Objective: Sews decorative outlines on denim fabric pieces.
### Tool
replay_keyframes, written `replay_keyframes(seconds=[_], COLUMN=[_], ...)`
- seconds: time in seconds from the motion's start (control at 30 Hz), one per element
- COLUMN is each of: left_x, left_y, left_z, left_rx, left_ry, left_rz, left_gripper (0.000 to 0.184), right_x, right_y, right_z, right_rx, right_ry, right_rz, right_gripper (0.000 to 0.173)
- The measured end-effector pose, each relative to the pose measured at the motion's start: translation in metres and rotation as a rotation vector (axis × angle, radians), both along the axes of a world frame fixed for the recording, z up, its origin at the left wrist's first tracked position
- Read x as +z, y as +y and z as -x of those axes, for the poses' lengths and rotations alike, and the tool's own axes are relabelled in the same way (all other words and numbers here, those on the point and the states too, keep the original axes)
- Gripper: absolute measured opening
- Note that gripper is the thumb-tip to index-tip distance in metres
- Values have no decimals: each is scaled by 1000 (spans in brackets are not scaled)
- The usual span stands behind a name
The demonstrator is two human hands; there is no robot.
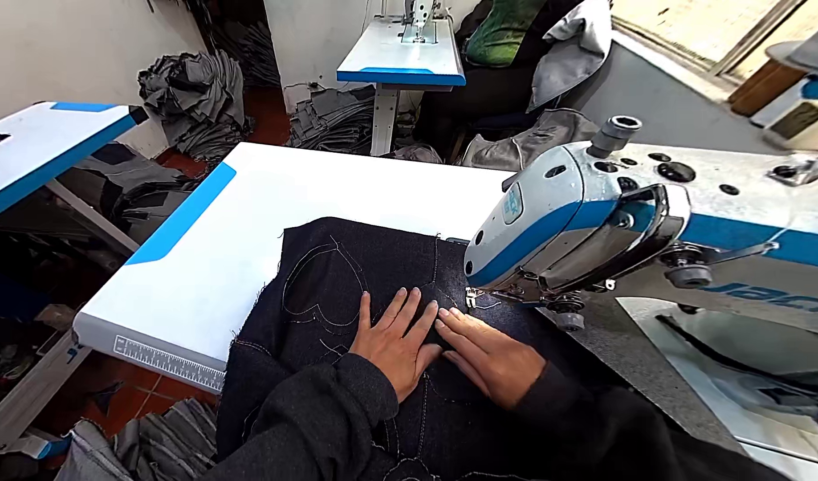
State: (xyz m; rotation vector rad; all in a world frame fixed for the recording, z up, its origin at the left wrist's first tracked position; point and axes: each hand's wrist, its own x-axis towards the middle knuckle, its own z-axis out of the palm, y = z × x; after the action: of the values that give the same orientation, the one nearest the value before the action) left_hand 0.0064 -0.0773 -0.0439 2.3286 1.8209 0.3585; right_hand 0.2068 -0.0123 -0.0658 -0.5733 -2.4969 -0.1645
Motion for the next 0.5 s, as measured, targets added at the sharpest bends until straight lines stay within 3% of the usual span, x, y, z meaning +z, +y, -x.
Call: replay_keyframes(seconds=[0.13, 0.23, 0.3, 0.4, 0.5], left_x=[6, 6, 8, 9, 12], left_y=[10, 43, 76, 118, 112], left_z=[5, 24, 41, 61, 57], left_rx=[-60, -175, -338, -643, -878], left_ry=[50, 68, 64, 56, 86], left_rz=[43, 3, -13, -93, -105], left_gripper=[69, 66, 64, 63, 64], right_x=[14, 9, 1, -4, -6], right_y=[37, 49, 35, -15, -92], right_z=[-37, -50, -42, -8, 13], right_rx=[306, 316, 195, -172, -384], right_ry=[-163, -145, -9, 106, 80], right_rz=[94, 130, 187, 268, 276], right_gripper=[43, 44, 40, 37, 49])
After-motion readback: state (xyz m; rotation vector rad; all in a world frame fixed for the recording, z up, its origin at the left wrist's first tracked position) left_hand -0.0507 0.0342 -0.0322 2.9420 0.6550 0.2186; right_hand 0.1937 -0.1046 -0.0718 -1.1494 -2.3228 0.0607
